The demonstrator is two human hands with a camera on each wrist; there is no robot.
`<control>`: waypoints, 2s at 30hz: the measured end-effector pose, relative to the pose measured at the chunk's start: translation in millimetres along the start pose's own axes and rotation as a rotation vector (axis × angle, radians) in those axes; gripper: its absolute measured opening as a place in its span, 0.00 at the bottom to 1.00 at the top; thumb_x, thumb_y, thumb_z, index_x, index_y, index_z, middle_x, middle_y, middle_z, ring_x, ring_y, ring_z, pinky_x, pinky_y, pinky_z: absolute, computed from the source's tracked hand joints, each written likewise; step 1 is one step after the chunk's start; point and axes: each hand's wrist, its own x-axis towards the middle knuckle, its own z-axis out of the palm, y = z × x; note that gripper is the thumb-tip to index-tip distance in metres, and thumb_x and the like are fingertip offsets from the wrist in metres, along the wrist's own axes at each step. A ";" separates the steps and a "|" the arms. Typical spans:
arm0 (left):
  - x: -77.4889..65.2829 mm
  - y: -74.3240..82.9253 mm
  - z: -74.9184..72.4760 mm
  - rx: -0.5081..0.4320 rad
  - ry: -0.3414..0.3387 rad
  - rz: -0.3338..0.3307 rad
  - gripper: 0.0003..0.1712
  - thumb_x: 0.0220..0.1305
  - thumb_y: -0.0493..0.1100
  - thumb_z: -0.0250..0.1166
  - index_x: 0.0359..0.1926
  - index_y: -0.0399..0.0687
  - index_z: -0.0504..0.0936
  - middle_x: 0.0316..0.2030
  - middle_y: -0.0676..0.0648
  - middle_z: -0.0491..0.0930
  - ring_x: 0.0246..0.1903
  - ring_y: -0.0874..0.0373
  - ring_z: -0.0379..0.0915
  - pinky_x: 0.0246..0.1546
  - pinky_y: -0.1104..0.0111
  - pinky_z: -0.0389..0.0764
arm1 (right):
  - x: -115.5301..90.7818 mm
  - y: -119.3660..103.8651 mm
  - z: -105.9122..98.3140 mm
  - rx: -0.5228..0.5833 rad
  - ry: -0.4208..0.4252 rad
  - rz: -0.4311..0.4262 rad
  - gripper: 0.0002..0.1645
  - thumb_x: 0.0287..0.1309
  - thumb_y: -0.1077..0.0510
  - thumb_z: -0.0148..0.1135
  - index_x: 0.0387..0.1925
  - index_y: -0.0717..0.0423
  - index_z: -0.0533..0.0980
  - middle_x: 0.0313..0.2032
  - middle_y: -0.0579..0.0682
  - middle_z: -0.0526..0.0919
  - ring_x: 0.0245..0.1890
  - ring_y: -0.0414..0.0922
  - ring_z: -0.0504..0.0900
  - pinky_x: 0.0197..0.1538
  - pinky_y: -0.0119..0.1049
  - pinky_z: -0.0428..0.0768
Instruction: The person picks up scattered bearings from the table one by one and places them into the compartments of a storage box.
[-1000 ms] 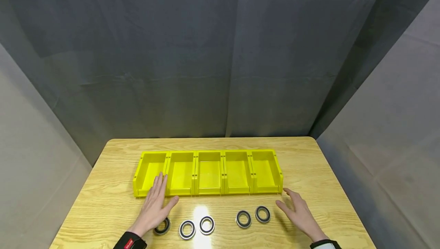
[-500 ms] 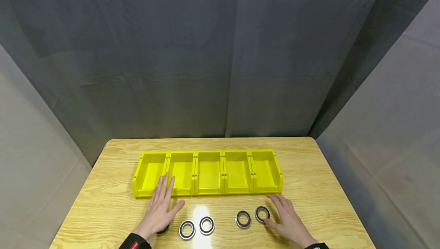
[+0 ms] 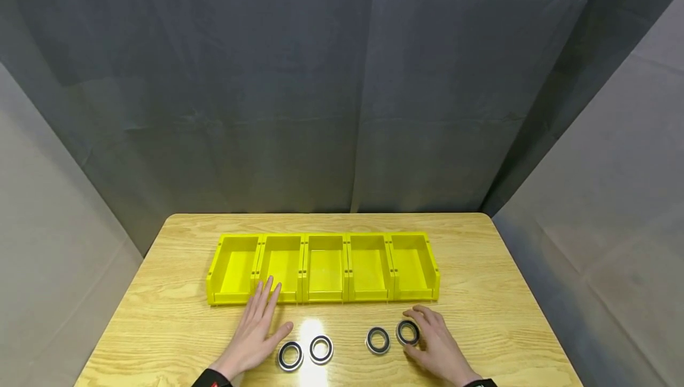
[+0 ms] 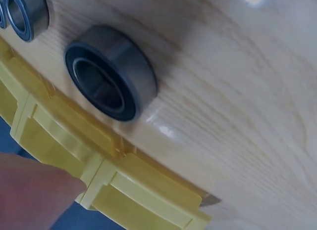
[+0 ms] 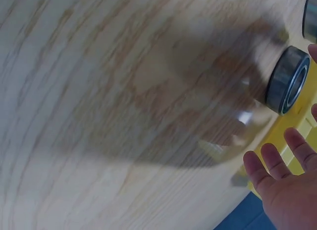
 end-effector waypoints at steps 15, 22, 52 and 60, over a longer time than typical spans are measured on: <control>-2.8 -0.9 5.1 -0.002 -0.003 0.018 0.46 0.70 0.58 0.59 0.79 0.43 0.52 0.81 0.41 0.40 0.80 0.38 0.38 0.73 0.34 0.48 | 1.8 -4.3 17.2 -0.034 0.014 -0.012 0.31 0.48 0.59 0.77 0.55 0.51 0.78 0.57 0.51 0.78 0.57 0.52 0.75 0.58 0.52 0.80; -2.2 -0.7 6.9 -0.014 -0.006 0.018 0.46 0.70 0.58 0.60 0.78 0.42 0.53 0.81 0.39 0.40 0.78 0.32 0.41 0.72 0.33 0.48 | 3.8 -7.2 17.6 -0.033 0.013 -0.036 0.24 0.47 0.63 0.77 0.48 0.50 0.80 0.54 0.50 0.80 0.54 0.50 0.76 0.55 0.51 0.81; -10.6 3.6 18.7 -0.010 -0.015 0.055 0.46 0.70 0.60 0.58 0.78 0.42 0.53 0.79 0.35 0.43 0.77 0.32 0.42 0.71 0.78 0.16 | 7.4 -8.7 13.3 -0.049 0.022 -0.016 0.22 0.46 0.65 0.76 0.47 0.54 0.83 0.48 0.51 0.83 0.50 0.49 0.77 0.54 0.50 0.79; -11.1 1.6 21.5 0.012 0.000 0.095 0.45 0.71 0.59 0.58 0.78 0.41 0.54 0.79 0.34 0.46 0.79 0.37 0.40 0.70 0.81 0.13 | 12.2 -8.1 1.5 -0.049 0.066 -0.013 0.23 0.47 0.65 0.76 0.48 0.54 0.83 0.50 0.54 0.83 0.52 0.52 0.78 0.57 0.52 0.79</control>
